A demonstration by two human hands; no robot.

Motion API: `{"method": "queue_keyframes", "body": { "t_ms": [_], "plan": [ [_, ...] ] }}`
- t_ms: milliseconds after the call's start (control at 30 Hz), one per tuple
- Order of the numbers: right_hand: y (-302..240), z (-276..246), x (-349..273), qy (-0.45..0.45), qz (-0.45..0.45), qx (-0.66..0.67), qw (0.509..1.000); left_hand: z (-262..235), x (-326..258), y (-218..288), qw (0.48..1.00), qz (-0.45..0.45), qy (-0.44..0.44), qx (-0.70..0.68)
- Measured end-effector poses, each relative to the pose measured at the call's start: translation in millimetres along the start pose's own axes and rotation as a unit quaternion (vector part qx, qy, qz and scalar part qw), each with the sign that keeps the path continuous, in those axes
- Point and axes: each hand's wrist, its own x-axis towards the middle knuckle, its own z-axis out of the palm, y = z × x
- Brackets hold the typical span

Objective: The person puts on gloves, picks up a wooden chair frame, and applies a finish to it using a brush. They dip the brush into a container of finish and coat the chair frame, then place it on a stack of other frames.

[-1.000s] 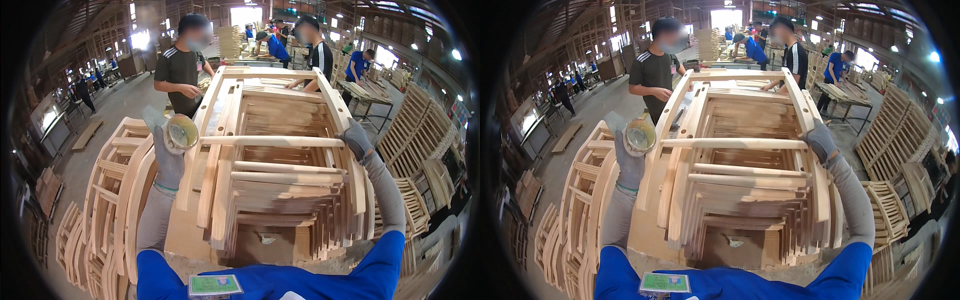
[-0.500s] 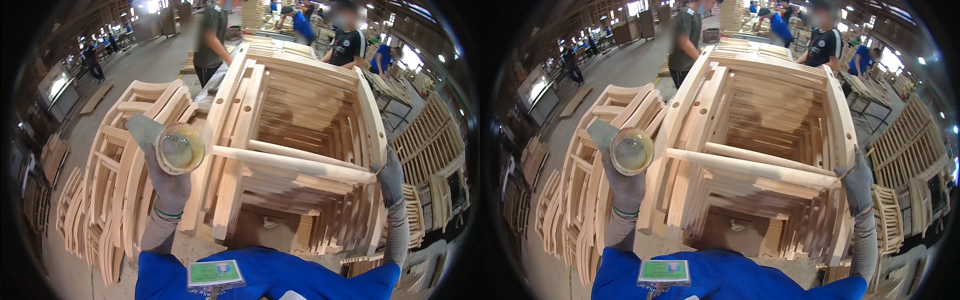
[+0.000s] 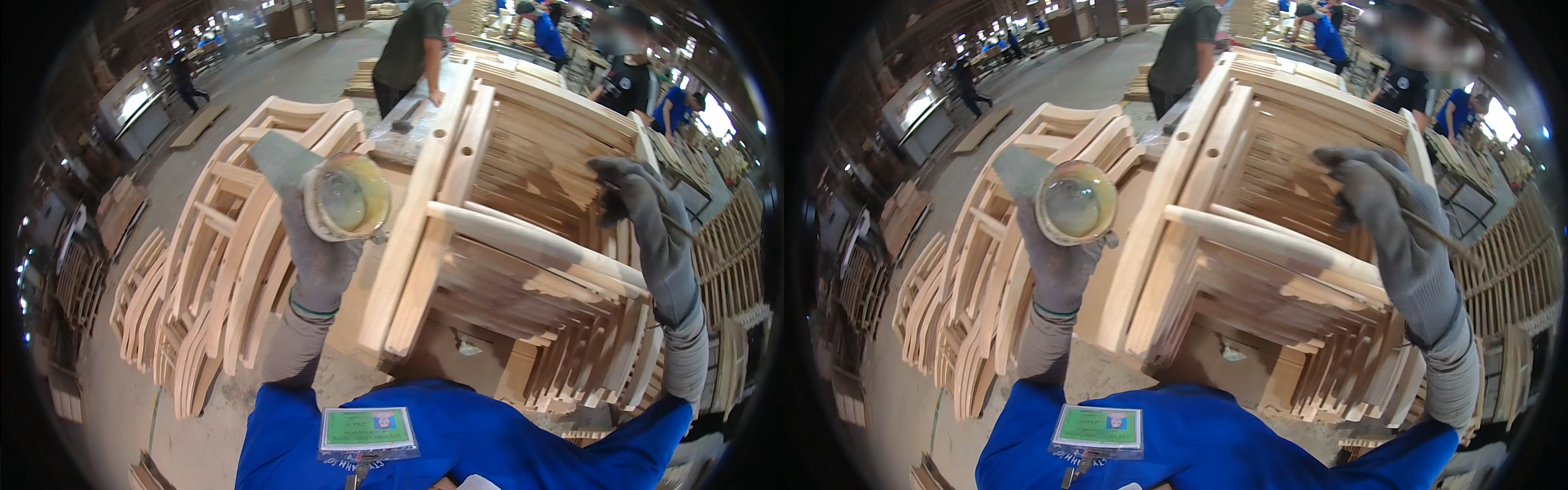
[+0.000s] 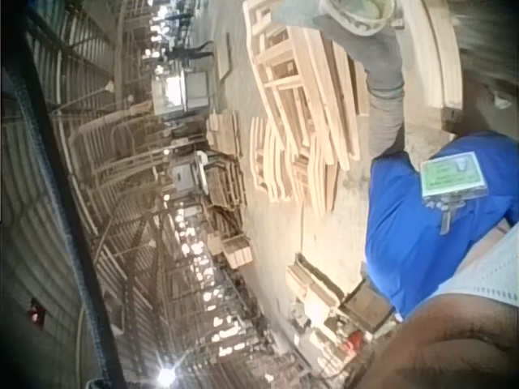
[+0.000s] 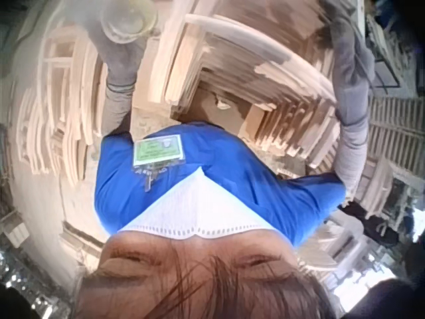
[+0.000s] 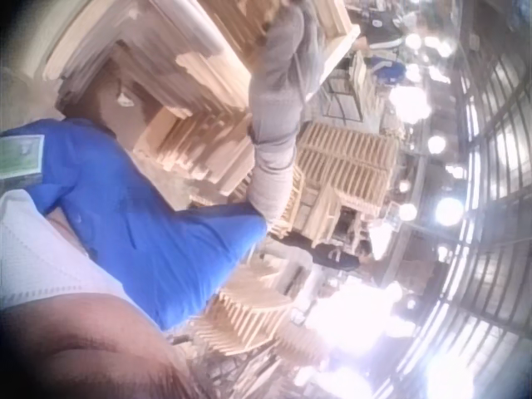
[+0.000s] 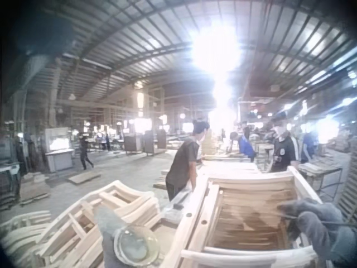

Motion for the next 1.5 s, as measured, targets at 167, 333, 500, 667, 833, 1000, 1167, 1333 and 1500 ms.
{"method": "queue_keyframes", "body": {
  "t_ms": [167,333,500,667,833,1000,1167,1333,1500],
  "plan": [
    [-19,79,31,-0.116,-0.1,0.232,0.961,-11,-4,29,0.847,-0.225,0.011,-0.482],
    [-34,135,31,-0.093,-0.159,0.122,0.975,-24,-19,34,0.966,-0.042,0.001,-0.254],
    [-20,175,16,-0.058,-0.191,0.13,0.971,-34,-27,27,0.978,0.171,0.009,0.12],
    [-23,161,3,-0.031,-0.1,0.24,0.965,-23,-24,53,0.934,-0.155,0.058,-0.316],
    [-21,149,-5,-0.069,-0.127,0.195,0.97,-23,-18,41,0.983,0.178,-0.024,0.041],
    [-17,149,-3,0.004,-0.096,0.349,0.932,0,-15,69,0.926,-0.112,-0.048,-0.358],
    [-15,123,-11,-0.02,-0.156,0.324,0.933,9,-7,83,0.923,-0.183,-0.022,-0.336],
    [-1,138,-16,0.03,-0.109,0.285,0.952,16,-9,84,0.881,-0.171,-0.05,-0.439],
    [-5,154,-55,0.033,-0.088,0.313,0.945,22,-14,67,0.919,-0.1,0.017,-0.382]
  ]
}}
